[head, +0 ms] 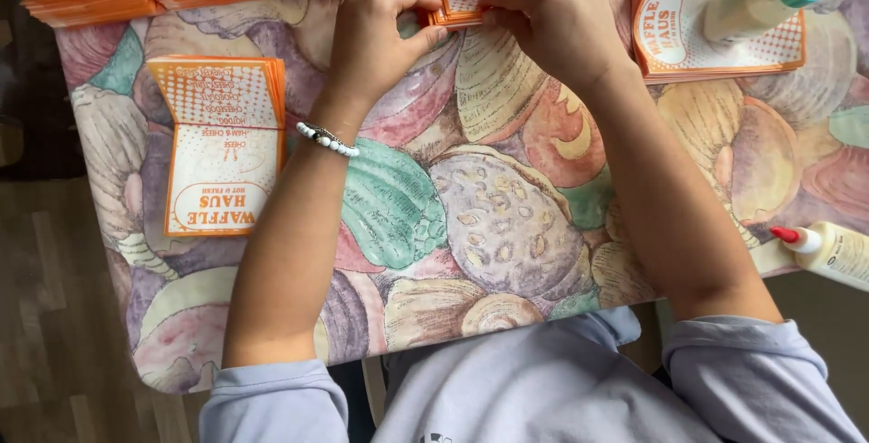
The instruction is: Folding and gluing paper bag templates to assemble them at a table.
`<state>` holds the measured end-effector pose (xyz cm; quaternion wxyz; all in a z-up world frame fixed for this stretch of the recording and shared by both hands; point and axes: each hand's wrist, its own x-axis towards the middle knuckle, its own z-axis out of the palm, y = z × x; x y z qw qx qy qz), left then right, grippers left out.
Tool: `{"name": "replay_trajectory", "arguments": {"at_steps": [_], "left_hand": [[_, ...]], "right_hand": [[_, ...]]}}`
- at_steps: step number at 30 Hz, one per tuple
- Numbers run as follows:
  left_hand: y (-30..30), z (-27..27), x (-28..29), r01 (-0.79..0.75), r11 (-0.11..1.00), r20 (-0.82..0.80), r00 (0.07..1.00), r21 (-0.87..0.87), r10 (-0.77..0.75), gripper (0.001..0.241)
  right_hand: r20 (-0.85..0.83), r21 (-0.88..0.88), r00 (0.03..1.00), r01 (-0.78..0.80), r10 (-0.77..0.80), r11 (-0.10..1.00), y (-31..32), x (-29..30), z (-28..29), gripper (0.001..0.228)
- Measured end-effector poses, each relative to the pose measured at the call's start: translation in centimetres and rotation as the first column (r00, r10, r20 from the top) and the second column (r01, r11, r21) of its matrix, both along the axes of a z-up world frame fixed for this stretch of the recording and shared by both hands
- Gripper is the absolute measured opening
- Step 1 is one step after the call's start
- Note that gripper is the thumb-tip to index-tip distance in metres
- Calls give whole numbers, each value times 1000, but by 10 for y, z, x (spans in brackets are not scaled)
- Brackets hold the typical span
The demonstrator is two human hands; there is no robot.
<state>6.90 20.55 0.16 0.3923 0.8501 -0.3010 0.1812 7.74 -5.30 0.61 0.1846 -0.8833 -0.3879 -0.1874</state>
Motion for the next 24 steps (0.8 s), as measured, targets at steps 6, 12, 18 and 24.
{"name": "replay_trajectory", "arguments": {"at_steps": [6,12,18,24], "left_hand": [[1,-9,3,0,1000,45,999,-15,1,22],[1,-10,4,3,1000,52,999,-25,-2,22],[2,-11,5,18,999,72,997,-51,-15,23],[1,1,2,45,998,86,995,-45,-41,15]], "right_hand": [[-112,139,990,-65,80,988,0,0,3,26],[-141,156,989,-28,51,987,1,0,0,13],[-71,137,997,-20,30,990,2,-1,-2,9],[66,87,995,64,-69,994,2,-3,-4,10]]}}
